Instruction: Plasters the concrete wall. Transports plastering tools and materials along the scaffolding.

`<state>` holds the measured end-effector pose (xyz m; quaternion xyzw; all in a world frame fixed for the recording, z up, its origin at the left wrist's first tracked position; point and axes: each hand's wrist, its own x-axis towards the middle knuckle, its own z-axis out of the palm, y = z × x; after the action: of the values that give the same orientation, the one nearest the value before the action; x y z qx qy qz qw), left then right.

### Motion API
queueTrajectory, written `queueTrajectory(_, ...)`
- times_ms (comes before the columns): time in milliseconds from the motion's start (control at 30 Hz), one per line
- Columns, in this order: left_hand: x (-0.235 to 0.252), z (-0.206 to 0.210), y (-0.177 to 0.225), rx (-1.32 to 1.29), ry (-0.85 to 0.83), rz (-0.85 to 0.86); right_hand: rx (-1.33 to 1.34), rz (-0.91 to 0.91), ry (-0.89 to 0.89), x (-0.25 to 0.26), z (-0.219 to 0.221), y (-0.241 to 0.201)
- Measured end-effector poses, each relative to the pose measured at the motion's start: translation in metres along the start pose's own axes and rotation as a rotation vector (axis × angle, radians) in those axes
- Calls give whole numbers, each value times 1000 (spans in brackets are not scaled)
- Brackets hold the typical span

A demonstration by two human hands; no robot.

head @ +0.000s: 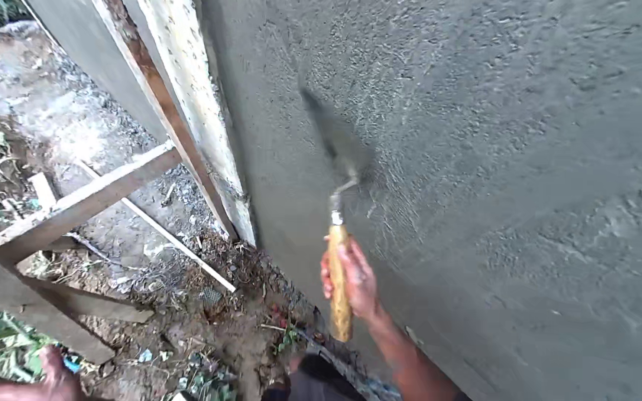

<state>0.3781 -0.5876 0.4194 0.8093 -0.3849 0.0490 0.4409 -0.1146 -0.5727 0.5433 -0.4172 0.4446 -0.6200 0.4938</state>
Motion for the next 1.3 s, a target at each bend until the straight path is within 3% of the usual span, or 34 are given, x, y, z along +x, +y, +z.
queueTrajectory(133, 14, 30, 6, 180, 5, -179, 13, -90, 57, -6, -11, -32)
queueTrajectory(267, 21, 54, 5, 361, -103, -324, -26, 177, 91, -1, -5, -31)
queueTrajectory(367, 24, 52, -5, 449, -132, -308, -129, 238, 129, -4, 1, -21)
queueTrajectory(500, 20, 46, -14, 484, -210, -267, -69, -42, 99, -5, 0, -61)
queueTrajectory(567, 17, 49, -28, 503, -219, -221, -95, 47, 116, -1, 3, -57)
queueTrajectory(633, 13, 51, -36, 519, -239, -202, -117, 247, 156, 2, 8, -50)
queueTrajectory(700, 13, 53, -39, 556, -252, -193, -137, 230, 173, 2, 12, -53)
queueTrajectory(800, 10, 60, -44, 550, -242, -172, -96, -23, 155, 9, 13, -71)
queueTrajectory(1000, 22, 72, -22, 466, -307, -272, -135, 160, 237, 30, 25, -25)
queueTrajectory(1167, 41, 104, -10, 282, -475, -196, -108, -111, 237, 41, 37, -75)
queueTrajectory(1233, 50, 127, 0, 226, -594, -216, -125, -20, 276, 45, 39, -46)
queueTrajectory(1300, 58, 148, 13, 193, -722, -201, -164, 181, 320, 45, 41, 0)
